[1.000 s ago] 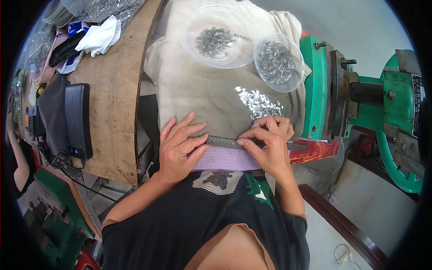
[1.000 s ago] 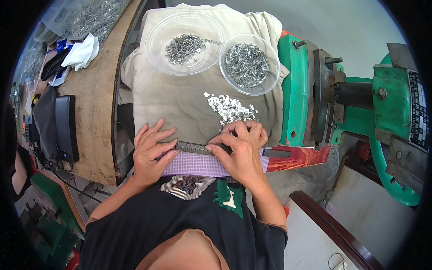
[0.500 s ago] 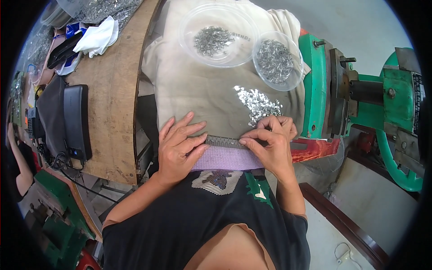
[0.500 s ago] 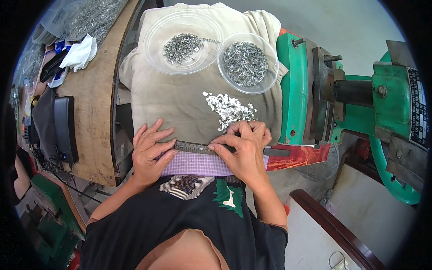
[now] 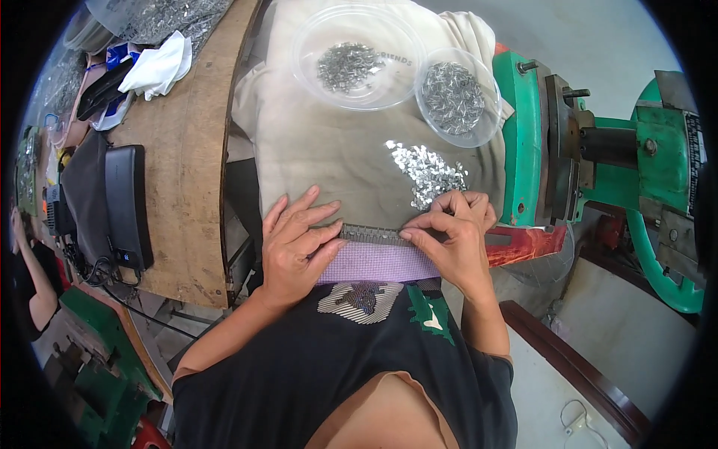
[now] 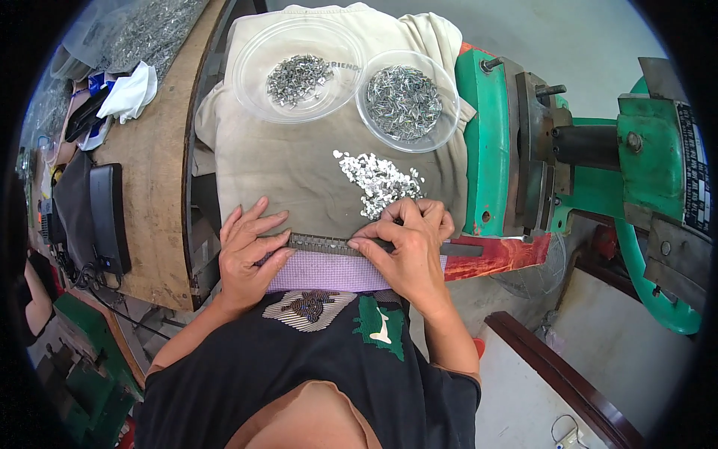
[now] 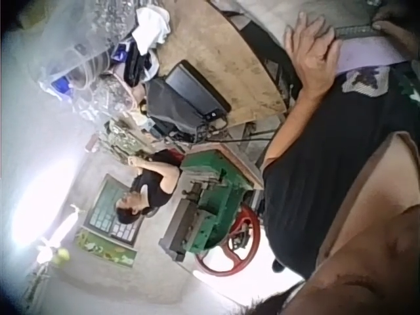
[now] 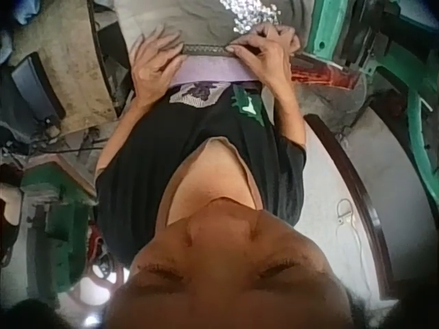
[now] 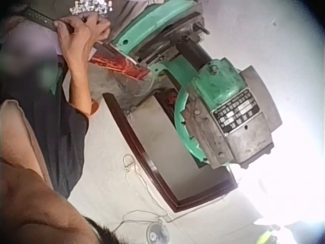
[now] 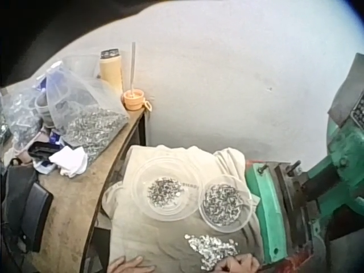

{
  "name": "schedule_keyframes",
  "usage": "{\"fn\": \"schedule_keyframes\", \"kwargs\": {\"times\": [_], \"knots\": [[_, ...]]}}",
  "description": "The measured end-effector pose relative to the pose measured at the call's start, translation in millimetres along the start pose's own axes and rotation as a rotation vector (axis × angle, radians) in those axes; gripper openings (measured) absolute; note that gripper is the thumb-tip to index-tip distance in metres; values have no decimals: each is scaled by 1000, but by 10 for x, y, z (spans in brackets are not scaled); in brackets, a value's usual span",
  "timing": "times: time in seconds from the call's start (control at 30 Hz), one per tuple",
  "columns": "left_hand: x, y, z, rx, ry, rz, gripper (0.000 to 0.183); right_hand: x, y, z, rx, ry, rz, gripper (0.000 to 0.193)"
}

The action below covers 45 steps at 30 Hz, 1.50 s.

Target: The person inserts small metal components into a metal strip by hand, then uses an industrial press to secure them.

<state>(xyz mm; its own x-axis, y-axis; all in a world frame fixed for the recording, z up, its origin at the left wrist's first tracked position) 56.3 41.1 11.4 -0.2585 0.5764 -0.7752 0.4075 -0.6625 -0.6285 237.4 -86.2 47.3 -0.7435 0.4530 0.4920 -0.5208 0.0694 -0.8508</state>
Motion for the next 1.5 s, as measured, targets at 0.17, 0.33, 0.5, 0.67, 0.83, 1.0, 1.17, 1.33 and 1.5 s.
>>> {"fn": "schedule_keyframes", "kwargs": {"times": [0.17, 0.33, 0.5, 0.67, 0.83, 1.0, 1.17, 1.33, 1.5], "knots": [[2, 5, 2, -5, 2, -1, 22, -57, -21, 30, 14, 24, -11, 16], [18, 13, 6, 17, -19, 24, 23, -63, -23, 45, 20, 13, -11, 16], [14, 9, 1, 20, -17, 25, 24, -94, -45, 67, 30, 26, -26, 16], [22, 12, 4, 19, -17, 28, 24, -131, -70, 80, 38, 34, -57, 14], [30, 14, 6, 25, -18, 30, 24, -212, -230, 18, 21, 58, -163, 10], [23, 7, 0, 16, -2, 16, 24, -195, -571, -188, -127, 7, -209, 12], [19, -1, -6, 6, 7, 3, 23, -147, -892, -557, -367, -55, -60, 12], [38, 10, -8, 26, -23, 8, 22, -121, -759, -801, -365, -83, 59, 13], [33, -1, -5, 10, -12, 24, 21, -45, -466, -519, -215, -60, -76, 12]]}}
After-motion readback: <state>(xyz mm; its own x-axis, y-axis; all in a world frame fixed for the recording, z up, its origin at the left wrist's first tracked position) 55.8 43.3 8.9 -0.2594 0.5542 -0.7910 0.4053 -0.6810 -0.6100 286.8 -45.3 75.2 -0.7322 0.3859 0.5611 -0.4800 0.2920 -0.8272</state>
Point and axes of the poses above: each hand's wrist, its own z-axis away from the middle knuckle, its own y-axis out of the palm, x = y × z, the point moved 7 cm from there along -z, towards the middle knuckle, and after that the axes turned 8 degrees about x, right-handed, at the moved point
